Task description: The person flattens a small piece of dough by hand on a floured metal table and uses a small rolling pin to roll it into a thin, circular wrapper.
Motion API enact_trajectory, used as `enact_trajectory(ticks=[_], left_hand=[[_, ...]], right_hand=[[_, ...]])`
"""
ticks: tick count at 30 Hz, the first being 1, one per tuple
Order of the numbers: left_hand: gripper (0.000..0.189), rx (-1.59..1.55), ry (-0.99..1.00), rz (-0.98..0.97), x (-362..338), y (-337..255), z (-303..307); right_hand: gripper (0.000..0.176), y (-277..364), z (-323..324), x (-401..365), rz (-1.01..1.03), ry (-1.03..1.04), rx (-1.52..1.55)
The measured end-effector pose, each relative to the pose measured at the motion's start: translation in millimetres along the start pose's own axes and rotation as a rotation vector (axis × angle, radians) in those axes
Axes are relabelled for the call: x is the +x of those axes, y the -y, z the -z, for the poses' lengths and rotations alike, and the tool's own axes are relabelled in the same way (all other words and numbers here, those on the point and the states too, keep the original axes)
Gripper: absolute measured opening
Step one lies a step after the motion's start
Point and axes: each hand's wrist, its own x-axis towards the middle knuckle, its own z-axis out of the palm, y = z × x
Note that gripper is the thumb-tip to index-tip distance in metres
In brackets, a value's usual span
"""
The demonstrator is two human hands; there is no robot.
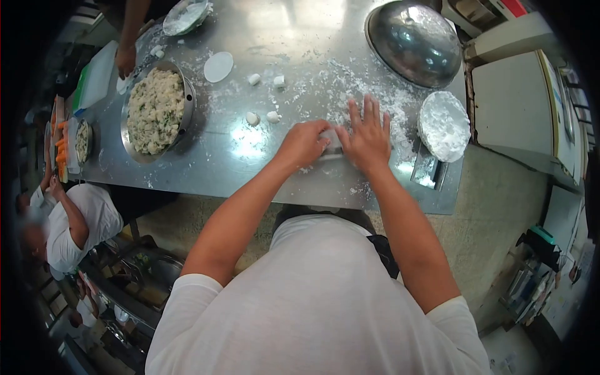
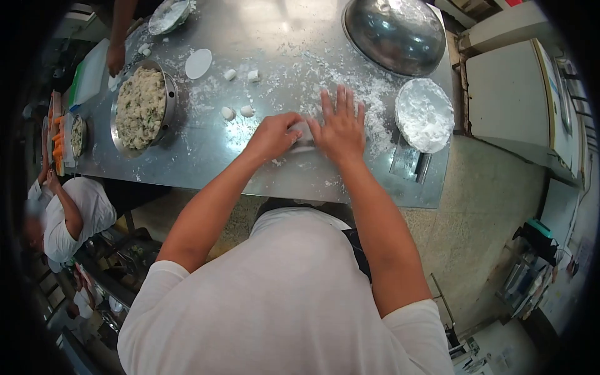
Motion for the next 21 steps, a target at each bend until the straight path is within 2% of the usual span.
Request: enact_trajectory(ticks=[2,3,4,6,9,10,12,13,15,16,17,18,20,21], left_hand=[[0.025,0.122,0.057,-0.071,2,5,-1],[0.026,0.045,0.092,0.024,-1,5,-1],[0.026,0.041,0.080,0.032,-4,12,-3],[0.029,-0.371,0.250,0.342,-13,34,-10],[0.031,-0.539,0.288,0.393,-12,50,-13],[0.031,-0.534,0.301,0.397,-12,39,-10],[0.036,-0.137,0.109,0.168,-6,2,7],[0.037,-0.034,0.077,0.076,-3,-3,8],[0.033,0.011,0.094,0.034,0,-2,7],[0.031,0.049,0.121,0.005,-1,0,7],[0.019,0.035,0.105,0.027,-5,0,7],[0.019,0.030,0.093,0.032,-9,10,1],[0.018,-0.450,0.119,0.257,-18,38,-13],[0.019,-0.636,0.193,0.392,-22,38,-11]], right_hand=[[0.068,-5,3,-38,0.025,0.120,0.004],[0.069,-11,4,-67,0.059,0.185,0.014],[0.069,-15,10,-87,0.073,0.187,0.015],[0.067,-16,16,-114,0.106,0.136,0.077],[0.068,-14,4,-57,0.099,0.126,0.086],[0.068,-9,5,-26,0.084,0.101,0.077],[0.068,-3,1,3,0.067,0.062,0.068],[0.068,-2,-3,8,0.053,0.022,0.044],[0.067,-1,-3,-2,0.043,0.015,0.049],[0.068,-6,-3,-26,0.060,0.065,0.044],[0.069,-12,-1,-54,0.076,0.117,0.037],[0.069,-15,7,-87,0.081,0.126,0.051],[0.069,-15,11,-102,0.087,0.136,0.072],[0.068,-14,13,-101,0.099,0.135,0.086]])
